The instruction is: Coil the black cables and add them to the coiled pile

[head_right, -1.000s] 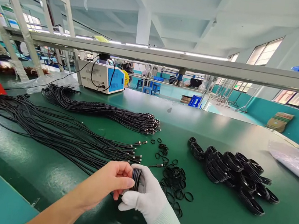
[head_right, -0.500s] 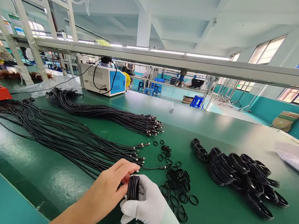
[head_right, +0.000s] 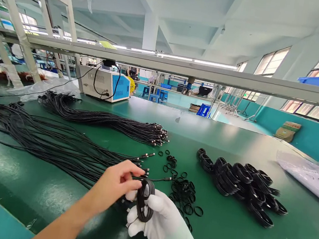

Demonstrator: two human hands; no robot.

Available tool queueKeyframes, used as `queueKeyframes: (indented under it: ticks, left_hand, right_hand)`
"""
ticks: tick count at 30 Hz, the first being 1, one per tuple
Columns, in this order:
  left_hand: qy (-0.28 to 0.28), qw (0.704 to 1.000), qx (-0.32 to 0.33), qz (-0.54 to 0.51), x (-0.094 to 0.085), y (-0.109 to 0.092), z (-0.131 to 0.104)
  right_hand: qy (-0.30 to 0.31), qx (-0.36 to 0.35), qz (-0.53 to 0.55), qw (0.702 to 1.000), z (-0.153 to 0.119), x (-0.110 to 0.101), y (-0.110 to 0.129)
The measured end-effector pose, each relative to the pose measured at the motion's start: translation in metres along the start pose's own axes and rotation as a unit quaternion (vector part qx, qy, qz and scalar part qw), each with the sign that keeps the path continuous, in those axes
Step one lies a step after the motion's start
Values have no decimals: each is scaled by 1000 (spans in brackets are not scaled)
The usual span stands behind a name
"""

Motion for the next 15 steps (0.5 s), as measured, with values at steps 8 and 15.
queueKeyframes:
  ticks: [8, 15]
  left_hand:
    - [-93, 992, -33, 76, -28, 32, 15]
    - [-40, 993, 45, 99, 0, 37, 14]
  right_hand:
    - [-248, 17, -571, 782, 4, -51, 83]
    - [-459, 122, -797, 373, 0, -94, 205]
Point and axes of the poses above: each hand's wrist, its own z-axis towards the middle knuckle, its own x-axis out of the palm, y = z × x, the point moved 7 cm from there along z, towards the middle knuckle, and after that the axes turned 2 degrees about y, right-handed, at the moved point
